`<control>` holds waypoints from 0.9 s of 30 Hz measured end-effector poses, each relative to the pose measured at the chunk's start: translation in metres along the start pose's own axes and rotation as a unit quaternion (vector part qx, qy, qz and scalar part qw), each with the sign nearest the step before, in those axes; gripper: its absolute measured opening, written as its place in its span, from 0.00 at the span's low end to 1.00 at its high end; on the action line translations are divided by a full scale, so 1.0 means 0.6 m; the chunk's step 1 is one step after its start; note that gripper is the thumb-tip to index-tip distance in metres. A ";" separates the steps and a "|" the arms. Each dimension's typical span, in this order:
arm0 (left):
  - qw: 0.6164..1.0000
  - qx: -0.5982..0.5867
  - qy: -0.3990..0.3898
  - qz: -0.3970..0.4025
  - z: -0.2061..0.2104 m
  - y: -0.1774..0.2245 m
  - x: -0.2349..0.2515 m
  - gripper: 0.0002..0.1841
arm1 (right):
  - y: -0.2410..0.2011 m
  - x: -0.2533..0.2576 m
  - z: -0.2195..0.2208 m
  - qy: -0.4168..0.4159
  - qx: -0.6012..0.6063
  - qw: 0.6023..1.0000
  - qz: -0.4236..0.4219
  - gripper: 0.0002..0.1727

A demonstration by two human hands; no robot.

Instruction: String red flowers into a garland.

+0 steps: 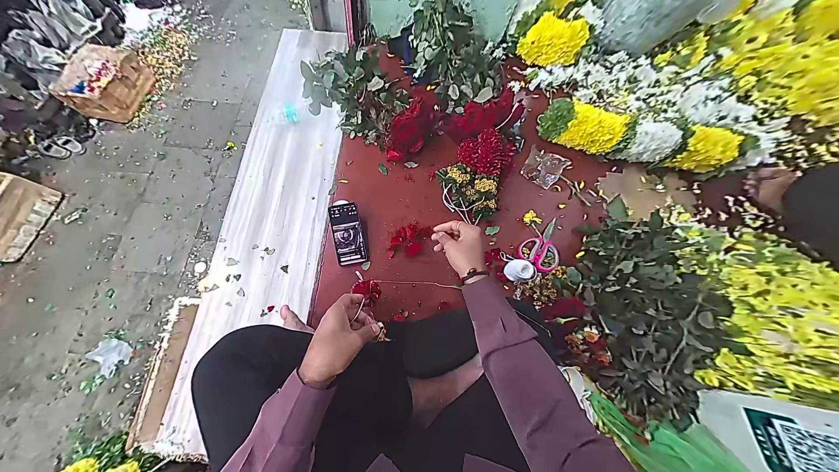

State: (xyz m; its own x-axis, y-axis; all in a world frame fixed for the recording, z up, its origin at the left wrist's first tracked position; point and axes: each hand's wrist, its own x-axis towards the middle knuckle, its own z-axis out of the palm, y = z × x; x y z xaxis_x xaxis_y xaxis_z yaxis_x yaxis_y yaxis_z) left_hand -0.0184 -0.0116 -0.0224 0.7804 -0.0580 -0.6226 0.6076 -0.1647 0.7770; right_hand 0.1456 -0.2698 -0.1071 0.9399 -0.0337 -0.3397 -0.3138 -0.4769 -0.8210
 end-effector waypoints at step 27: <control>0.957 0.288 0.025 -0.019 -0.003 0.002 0.008 0.18 | 0.056 0.034 0.071 -0.113 -0.062 0.992 0.007 0.11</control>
State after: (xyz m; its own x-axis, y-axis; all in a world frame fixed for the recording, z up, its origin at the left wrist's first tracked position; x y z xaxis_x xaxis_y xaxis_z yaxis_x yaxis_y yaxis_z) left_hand -0.0136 -0.0100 -0.0241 0.7735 0.0037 -0.6337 0.4654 -0.6821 0.5641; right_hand 0.1484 -0.2488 -0.1611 0.8768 0.1499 -0.4569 -0.2953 -0.5822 -0.7576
